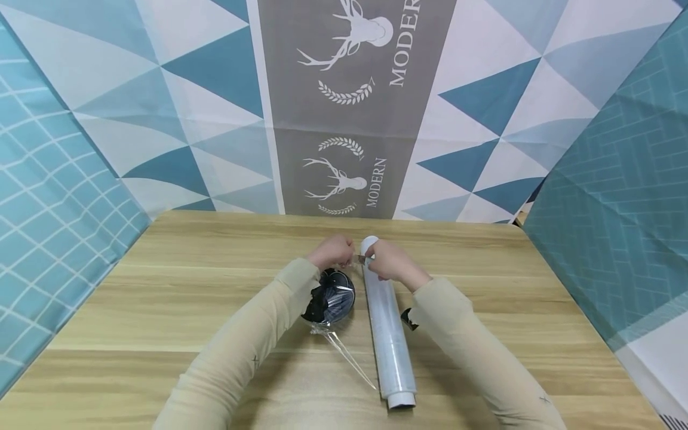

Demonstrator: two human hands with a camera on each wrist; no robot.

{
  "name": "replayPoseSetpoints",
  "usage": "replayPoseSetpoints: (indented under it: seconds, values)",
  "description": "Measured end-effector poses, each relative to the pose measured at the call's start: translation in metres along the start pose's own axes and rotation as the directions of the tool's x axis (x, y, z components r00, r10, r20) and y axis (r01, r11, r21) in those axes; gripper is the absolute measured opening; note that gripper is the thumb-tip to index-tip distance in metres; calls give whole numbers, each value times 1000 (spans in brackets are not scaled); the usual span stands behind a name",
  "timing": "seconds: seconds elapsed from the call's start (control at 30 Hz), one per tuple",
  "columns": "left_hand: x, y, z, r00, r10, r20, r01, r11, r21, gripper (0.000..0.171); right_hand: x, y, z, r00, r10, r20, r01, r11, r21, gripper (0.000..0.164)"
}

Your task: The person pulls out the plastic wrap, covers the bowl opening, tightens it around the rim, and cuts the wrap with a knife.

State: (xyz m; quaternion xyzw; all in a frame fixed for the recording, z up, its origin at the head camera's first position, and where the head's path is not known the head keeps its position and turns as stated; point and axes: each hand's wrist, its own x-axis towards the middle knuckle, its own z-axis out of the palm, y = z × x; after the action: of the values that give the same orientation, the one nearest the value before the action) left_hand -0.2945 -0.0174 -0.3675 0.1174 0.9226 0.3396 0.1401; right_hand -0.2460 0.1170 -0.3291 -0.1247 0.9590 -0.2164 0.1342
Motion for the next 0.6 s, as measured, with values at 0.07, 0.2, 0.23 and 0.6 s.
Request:
replayPoseSetpoints:
  seconds: [0.07,0.2,0.23,0.6]
  values:
    - [-1,1,0,1000,4,5,-4,1000,-14,15,3,-2,-1,1000,-1,1,2,1000,-25,35]
    - [-2,3,0,1000,24,6,-24,999,-31,12,9,-5,0,1000,6,-12,-7,997,-78,36]
    - [-3,3,0,1000,29,7,-29,999,-39,12,10,-5,0,1000,8,-16,-10,997,-83,36]
    - [-2,-4,-2,1000,20,-5,-20,995,-97,13,-3,-3,1,1000,-13,21,13,999,-32,33]
